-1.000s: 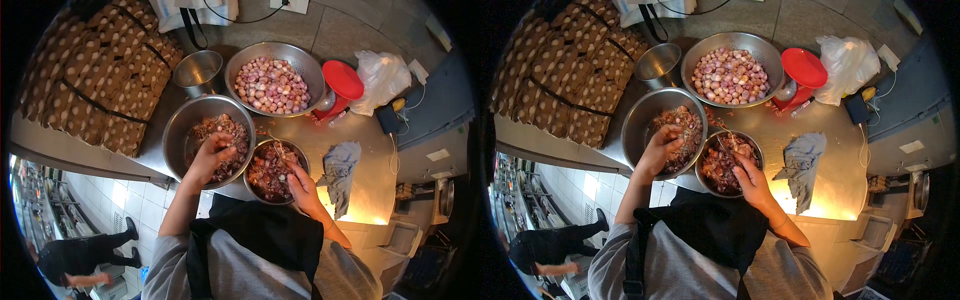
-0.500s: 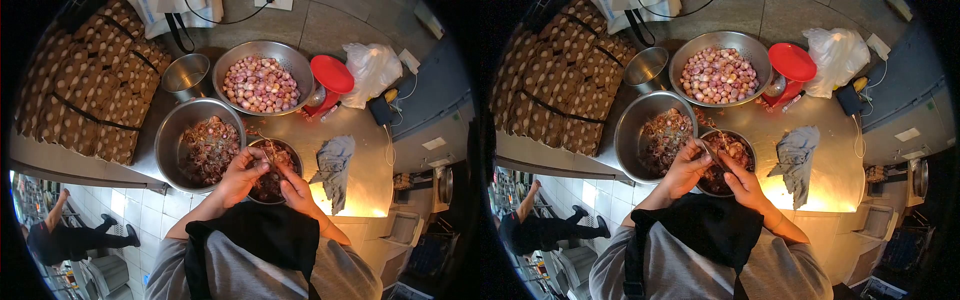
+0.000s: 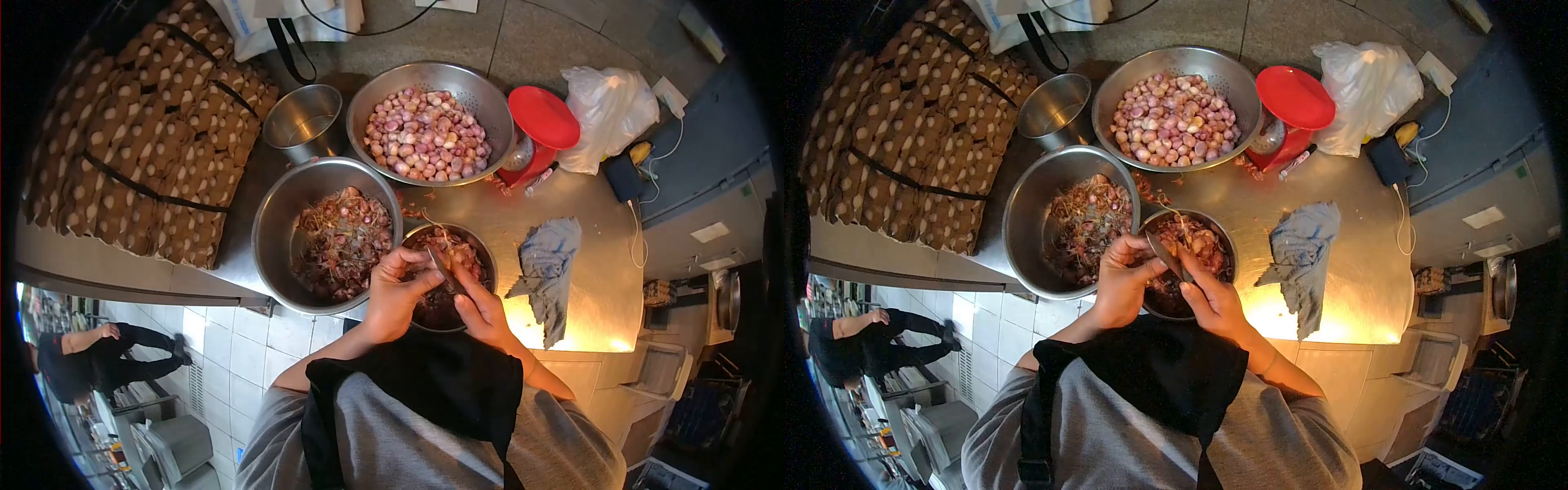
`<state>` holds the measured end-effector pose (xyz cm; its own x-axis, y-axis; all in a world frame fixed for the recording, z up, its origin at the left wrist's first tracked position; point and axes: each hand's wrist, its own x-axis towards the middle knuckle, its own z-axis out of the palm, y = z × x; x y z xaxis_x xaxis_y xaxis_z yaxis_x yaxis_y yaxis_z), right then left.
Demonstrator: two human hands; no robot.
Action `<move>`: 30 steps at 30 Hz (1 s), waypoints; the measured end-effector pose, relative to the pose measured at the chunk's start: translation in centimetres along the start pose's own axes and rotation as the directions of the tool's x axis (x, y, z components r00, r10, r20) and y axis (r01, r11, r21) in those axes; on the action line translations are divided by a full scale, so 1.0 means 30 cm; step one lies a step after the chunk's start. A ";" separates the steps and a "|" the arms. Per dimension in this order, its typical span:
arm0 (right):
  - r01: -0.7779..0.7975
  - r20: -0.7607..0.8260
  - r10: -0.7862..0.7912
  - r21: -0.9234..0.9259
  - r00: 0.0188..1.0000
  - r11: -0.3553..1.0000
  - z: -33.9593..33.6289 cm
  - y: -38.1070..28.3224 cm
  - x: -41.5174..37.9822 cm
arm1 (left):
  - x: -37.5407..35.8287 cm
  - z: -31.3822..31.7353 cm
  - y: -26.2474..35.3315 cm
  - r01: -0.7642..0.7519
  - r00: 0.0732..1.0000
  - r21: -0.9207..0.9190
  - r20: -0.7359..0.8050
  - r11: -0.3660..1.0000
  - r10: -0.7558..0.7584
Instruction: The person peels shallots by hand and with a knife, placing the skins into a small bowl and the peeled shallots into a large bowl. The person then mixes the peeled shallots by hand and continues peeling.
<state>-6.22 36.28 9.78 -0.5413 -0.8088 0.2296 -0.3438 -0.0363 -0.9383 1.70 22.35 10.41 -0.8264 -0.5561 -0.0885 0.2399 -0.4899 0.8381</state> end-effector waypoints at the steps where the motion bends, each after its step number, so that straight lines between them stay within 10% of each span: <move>1: 0.002 -0.030 -0.001 0.020 1.000 1.000 0.011 0.008 0.002 | -0.004 0.001 -0.005 -0.007 1.000 0.008 -0.005 1.000 0.007; 9: -0.291 0.098 0.295 0.614 0.950 0.733 0.019 -0.011 0.019 | -0.019 0.020 -0.010 0.004 1.000 0.043 -0.005 0.999 -0.004; 24: -0.394 0.275 0.317 0.816 0.908 0.422 -0.012 -0.009 0.025 | -0.017 0.017 -0.023 -0.009 0.996 0.216 0.086 0.976 -0.010; 30: -0.361 0.197 0.339 0.762 0.920 0.538 -0.028 -0.021 0.025 | -0.015 0.021 -0.029 -0.025 0.991 0.237 0.136 0.971 -0.007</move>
<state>-7.05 36.18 10.78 -0.4631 -0.8722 -0.1574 0.5953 -0.1745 -0.7843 1.54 23.46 10.06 -0.8897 -0.4562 -0.0208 0.1332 -0.3027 0.9437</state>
